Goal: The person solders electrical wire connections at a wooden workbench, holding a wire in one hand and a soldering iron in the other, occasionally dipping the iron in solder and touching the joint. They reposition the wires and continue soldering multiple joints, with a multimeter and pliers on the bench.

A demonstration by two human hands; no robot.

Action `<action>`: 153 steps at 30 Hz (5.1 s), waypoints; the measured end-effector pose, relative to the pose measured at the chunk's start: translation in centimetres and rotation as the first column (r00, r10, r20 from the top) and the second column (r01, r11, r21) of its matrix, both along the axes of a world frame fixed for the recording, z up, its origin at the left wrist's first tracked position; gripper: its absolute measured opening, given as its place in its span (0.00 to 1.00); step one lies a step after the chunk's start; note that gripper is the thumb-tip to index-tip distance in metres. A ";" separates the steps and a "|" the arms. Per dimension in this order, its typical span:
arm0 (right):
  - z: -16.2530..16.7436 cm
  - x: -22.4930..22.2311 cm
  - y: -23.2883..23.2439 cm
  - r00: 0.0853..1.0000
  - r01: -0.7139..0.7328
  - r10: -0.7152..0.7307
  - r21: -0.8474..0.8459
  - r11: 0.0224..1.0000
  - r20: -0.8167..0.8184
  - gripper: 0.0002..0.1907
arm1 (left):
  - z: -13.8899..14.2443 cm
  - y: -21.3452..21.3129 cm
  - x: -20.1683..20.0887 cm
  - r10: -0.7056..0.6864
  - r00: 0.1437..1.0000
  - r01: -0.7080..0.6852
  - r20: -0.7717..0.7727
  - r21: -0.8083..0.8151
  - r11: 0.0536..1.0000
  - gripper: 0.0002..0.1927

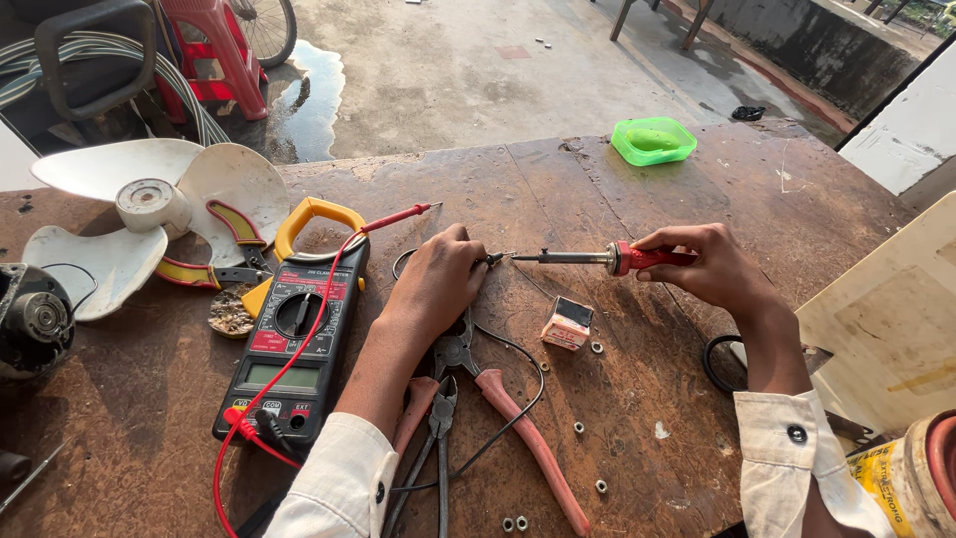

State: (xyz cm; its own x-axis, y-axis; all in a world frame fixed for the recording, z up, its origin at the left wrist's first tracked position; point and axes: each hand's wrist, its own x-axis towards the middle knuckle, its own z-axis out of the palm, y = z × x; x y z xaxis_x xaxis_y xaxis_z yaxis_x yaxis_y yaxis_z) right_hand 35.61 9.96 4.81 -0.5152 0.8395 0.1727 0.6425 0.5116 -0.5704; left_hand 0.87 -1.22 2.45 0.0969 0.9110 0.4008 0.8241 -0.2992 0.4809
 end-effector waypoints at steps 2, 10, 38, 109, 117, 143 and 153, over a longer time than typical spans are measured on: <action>0.0 0.0 0.0 1.000 -0.005 0.005 0.008 1.000 0.003 0.18 | 0.0 0.0 0.0 -0.001 1.000 0.001 0.001 0.002 1.000 0.08; 0.2 -0.2 -0.3 1.000 -0.012 0.012 0.025 1.000 0.003 0.19 | 0.1 0.0 0.1 0.007 1.000 -0.007 -0.007 -0.027 1.000 0.08; -0.1 0.8 0.5 0.997 -0.045 0.045 0.001 0.999 0.068 0.19 | 0.2 -0.1 0.1 0.001 1.000 -0.001 -0.011 -0.031 1.000 0.08; 2.4 1.5 -1.1 0.994 -0.049 0.060 -0.122 0.991 0.086 0.20 | 0.1 -0.4 -0.1 0.017 0.999 -0.016 0.044 -0.026 1.000 0.09; 1.6 1.7 -0.4 0.995 0.000 0.009 -0.087 0.996 0.096 0.20 | 0.1 -0.4 -0.1 0.017 0.999 -0.016 0.036 -0.015 1.000 0.09; 1.0 -0.6 0.0 0.999 -0.048 0.048 0.005 0.999 -0.018 0.19 | -0.4 -0.3 -0.6 0.007 0.987 -0.002 0.161 -0.035 0.999 0.10; 0.9 -0.4 0.1 0.999 -0.054 0.054 0.016 0.998 0.000 0.18 | -0.4 -0.2 -0.6 -0.002 0.990 0.008 0.138 -0.043 0.999 0.11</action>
State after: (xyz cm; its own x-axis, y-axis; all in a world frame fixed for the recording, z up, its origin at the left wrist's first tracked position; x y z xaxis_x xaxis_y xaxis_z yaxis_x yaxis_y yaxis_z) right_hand 35.25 10.03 5.75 -0.5593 0.8078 0.1861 0.6137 0.5544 -0.5621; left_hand 0.23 -1.44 2.06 0.0476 0.9273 0.3712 0.7478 -0.2795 0.6022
